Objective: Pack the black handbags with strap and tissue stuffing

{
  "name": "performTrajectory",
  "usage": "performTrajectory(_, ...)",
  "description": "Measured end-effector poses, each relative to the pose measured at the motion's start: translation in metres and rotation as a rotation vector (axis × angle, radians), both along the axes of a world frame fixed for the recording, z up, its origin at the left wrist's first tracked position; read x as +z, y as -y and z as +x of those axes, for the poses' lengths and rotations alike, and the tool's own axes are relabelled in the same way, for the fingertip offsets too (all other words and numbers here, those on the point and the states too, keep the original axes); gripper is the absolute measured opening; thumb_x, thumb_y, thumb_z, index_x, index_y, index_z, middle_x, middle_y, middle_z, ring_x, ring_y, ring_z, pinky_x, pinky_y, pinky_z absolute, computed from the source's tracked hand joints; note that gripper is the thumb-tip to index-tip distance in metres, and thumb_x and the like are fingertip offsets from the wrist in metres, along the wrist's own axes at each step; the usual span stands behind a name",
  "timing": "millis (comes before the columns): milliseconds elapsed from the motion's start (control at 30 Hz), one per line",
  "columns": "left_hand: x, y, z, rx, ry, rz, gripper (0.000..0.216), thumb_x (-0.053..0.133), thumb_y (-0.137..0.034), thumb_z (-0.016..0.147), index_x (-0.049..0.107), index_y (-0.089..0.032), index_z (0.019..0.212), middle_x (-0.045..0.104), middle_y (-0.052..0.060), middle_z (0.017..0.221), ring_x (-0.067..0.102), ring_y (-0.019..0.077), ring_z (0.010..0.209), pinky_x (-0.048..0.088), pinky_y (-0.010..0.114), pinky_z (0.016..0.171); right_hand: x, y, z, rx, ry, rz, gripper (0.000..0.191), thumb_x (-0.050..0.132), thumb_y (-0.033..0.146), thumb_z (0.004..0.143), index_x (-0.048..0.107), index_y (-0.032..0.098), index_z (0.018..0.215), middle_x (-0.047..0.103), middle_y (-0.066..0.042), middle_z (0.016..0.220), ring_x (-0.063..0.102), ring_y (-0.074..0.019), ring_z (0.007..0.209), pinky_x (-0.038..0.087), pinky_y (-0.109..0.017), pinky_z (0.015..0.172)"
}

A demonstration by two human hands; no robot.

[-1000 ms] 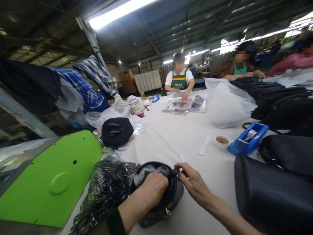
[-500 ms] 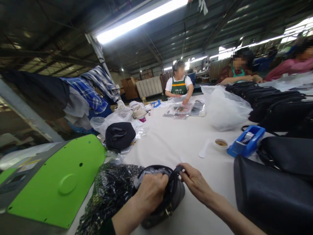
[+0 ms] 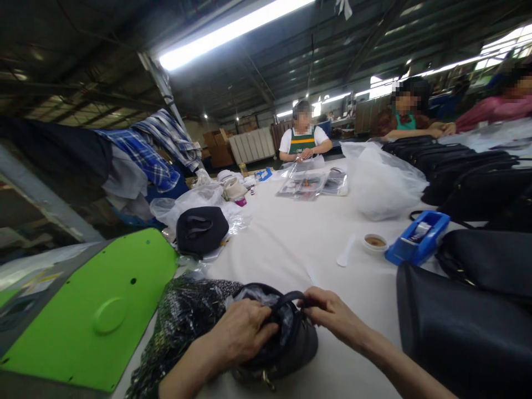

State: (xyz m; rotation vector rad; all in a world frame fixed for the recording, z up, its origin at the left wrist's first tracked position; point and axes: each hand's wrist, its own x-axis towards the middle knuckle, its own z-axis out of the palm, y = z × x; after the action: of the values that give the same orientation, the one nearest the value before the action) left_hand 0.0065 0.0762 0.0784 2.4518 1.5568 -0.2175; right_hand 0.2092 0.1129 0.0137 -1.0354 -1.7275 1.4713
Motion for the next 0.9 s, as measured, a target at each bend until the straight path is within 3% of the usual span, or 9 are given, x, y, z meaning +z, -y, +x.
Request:
performTrajectory(167,-0.011,0.005,-0.005,-0.066,-0.019,0.157,0.008,0.065,-0.018,0.076,0.062,-0.017,0.069,0.066,0.002,0.07,0.06,0.0193,0.068,0.04,0.029,0.066,0.001,0.004,0.016,0.143,-0.113,-0.149,0.026,0.05,0.027,0.056,0.061,0.015,0.075,0.052,0.001,0.062,0.046,-0.0131,0.06,0.035,-0.024,0.056)
performTrajectory(333,-0.022,0.013,-0.006,-0.184,0.016,0.389,0.011,0.065,-0.011,0.07,0.059,-0.017,0.064,0.064,0.003,0.061,0.058,0.0203,0.064,0.04,0.032,0.065,-0.003,0.002,0.015,0.153,-0.154,-0.182,0.028,0.047,0.039,0.069,0.059,0.015,0.069,0.052,0.0,0.062,0.046,-0.0124,0.059,0.036,-0.026,0.059)
performTrajectory(400,-0.025,0.014,-0.005,-0.186,-0.006,0.371,0.013,0.059,-0.007,0.07,0.059,-0.017,0.061,0.063,0.003,0.059,0.058,0.0214,0.065,0.039,0.032,0.063,-0.002,0.001,0.011,0.167,-0.128,-0.188,0.023,0.057,0.038,0.064,0.055,0.016,0.066,0.05,0.002,0.062,0.043,-0.0111,0.059,0.033,-0.024,0.057)
performTrajectory(500,-0.023,0.015,-0.003,-0.096,-0.022,0.185,0.017,0.053,-0.004,0.069,0.062,-0.017,0.065,0.065,0.004,0.065,0.06,0.0203,0.068,0.038,0.029,0.06,0.0,0.0,0.008,0.214,-0.072,-0.197,0.023,0.064,0.029,0.055,0.055,0.016,0.072,0.051,0.003,0.063,0.043,-0.0109,0.06,0.032,-0.021,0.054)
performTrajectory(600,-0.012,0.015,-0.001,-0.009,0.025,-0.05,0.019,0.051,-0.003,0.069,0.063,-0.018,0.07,0.067,0.002,0.07,0.062,0.0169,0.068,0.037,0.024,0.059,0.003,0.0,0.01,0.25,0.012,-0.188,0.029,0.066,0.018,0.052,0.057,0.017,0.08,0.051,0.005,0.063,0.045,-0.0109,0.061,0.034,-0.021,0.054)
performTrajectory(700,0.001,0.019,0.001,-0.011,0.14,-0.209,0.012,0.056,-0.011,0.075,0.062,-0.02,0.069,0.066,-0.003,0.07,0.06,0.0132,0.066,0.036,0.021,0.059,0.006,0.002,0.011,0.248,0.125,-0.152,0.036,0.071,0.012,0.047,0.058,0.017,0.08,0.05,0.006,0.064,0.044,-0.0108,0.061,0.034,-0.02,0.054)
performTrajectory(800,0.001,0.028,-0.001,-0.015,0.104,-0.09,0.004,0.065,-0.022,0.075,0.061,-0.021,0.076,0.066,-0.002,0.079,0.059,0.0155,0.072,0.038,0.023,0.064,0.012,0.009,0.009,0.203,0.268,-0.067,0.035,0.074,0.014,0.047,0.057,0.017,0.077,0.05,0.004,0.07,0.044,-0.012,0.063,0.032,-0.021,0.053)
performTrajectory(900,-0.011,0.04,-0.005,-0.114,0.01,0.105,0.01,0.066,-0.025,0.076,0.06,-0.021,0.083,0.064,0.001,0.087,0.058,0.0175,0.075,0.037,0.026,0.066,0.018,0.018,0.004,0.195,0.43,0.099,0.029,0.068,0.013,0.05,0.053,0.018,0.074,0.051,0.003,0.075,0.044,-0.0128,0.063,0.03,-0.022,0.052)
